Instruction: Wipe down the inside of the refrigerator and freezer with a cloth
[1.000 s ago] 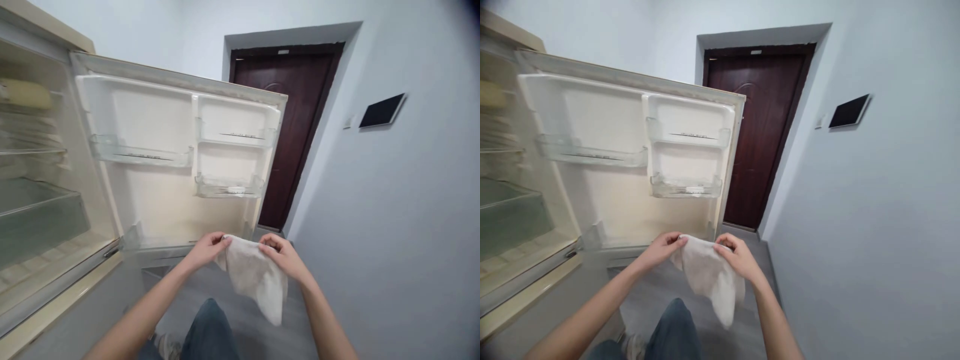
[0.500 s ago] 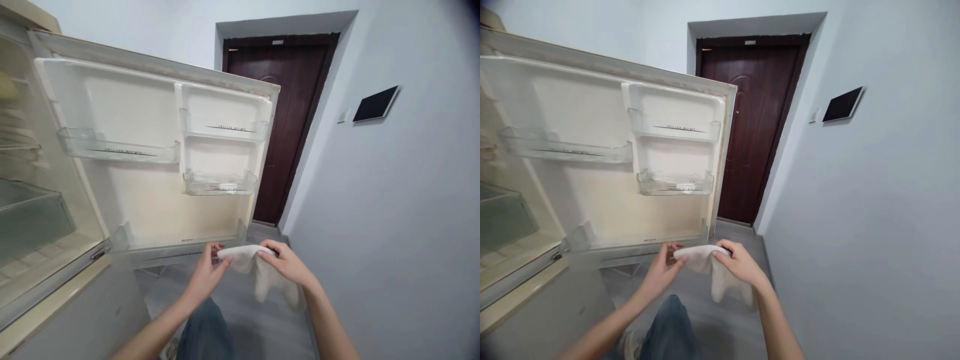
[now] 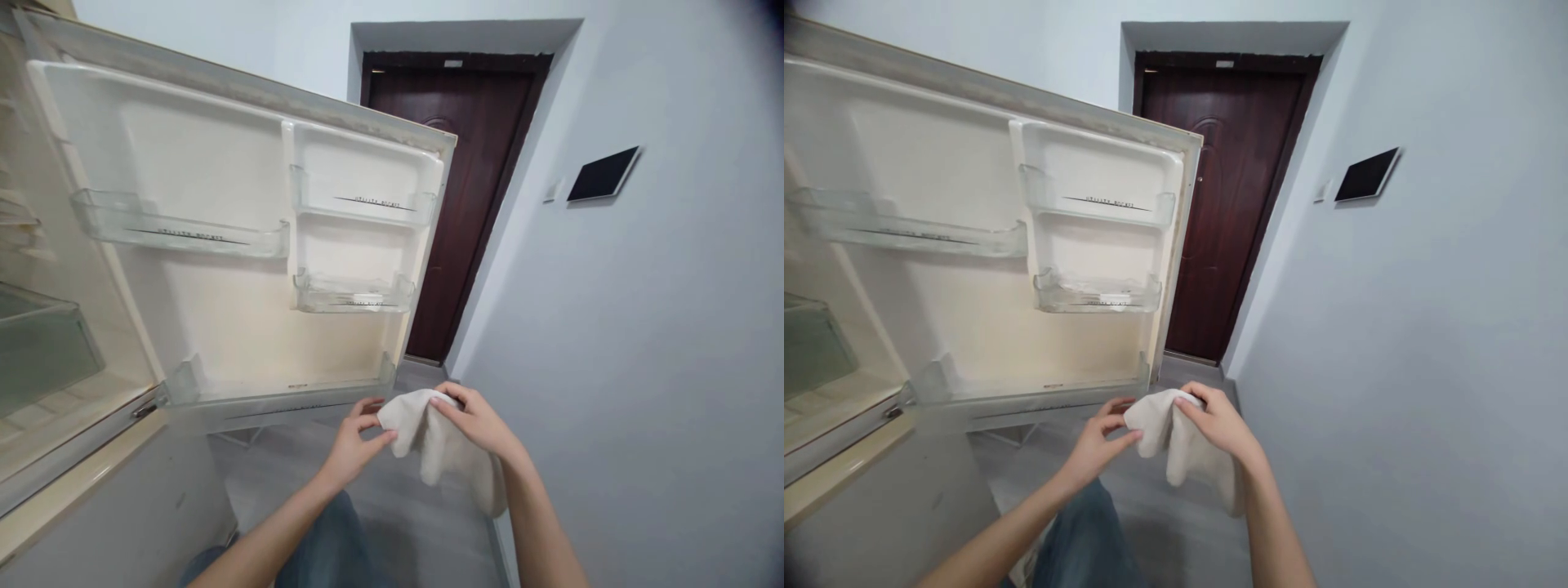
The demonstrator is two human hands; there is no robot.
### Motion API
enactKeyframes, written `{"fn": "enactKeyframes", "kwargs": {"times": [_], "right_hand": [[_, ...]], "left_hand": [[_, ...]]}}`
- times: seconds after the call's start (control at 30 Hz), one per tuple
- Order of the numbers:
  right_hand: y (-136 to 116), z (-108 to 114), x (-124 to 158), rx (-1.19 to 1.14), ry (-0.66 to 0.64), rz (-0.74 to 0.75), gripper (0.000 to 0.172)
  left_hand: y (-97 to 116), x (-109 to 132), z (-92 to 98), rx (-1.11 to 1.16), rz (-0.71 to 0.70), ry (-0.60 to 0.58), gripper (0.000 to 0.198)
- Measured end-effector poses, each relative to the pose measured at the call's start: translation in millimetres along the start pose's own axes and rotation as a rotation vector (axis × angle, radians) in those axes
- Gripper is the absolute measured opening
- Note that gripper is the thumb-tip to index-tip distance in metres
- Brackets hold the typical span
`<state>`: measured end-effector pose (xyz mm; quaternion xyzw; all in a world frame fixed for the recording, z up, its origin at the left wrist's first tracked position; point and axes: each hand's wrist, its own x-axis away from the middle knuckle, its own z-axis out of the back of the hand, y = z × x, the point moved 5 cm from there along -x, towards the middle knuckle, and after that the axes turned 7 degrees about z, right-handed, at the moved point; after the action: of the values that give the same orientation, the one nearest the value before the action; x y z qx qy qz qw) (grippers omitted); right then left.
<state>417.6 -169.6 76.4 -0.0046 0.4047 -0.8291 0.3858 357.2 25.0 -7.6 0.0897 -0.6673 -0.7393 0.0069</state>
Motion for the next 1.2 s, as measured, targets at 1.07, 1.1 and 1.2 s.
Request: {"fn": "enactKeyframes", "kwargs": {"times": [1.07, 1.1, 1.2], "right_hand": [[-50.5, -50.7, -20.1, -0.716, -0.366, 0.301, 0.036], [-53.0, -50.5, -22.4, -0.713, -0.330, 0.326, 0.035], [-56.8, -49.1, -27.5, -0.754, -0.196, 0.383, 0.031]], "left_hand": [[28.8, 9.1, 20.7, 0.537, 0.293, -0.333, 0.052], [23.6, 10.0, 14.2, 0.546, 0.303, -0.353, 0.053], [12.6, 15.1, -0.8, 0.603, 0.302, -0.416, 0.054]]}}
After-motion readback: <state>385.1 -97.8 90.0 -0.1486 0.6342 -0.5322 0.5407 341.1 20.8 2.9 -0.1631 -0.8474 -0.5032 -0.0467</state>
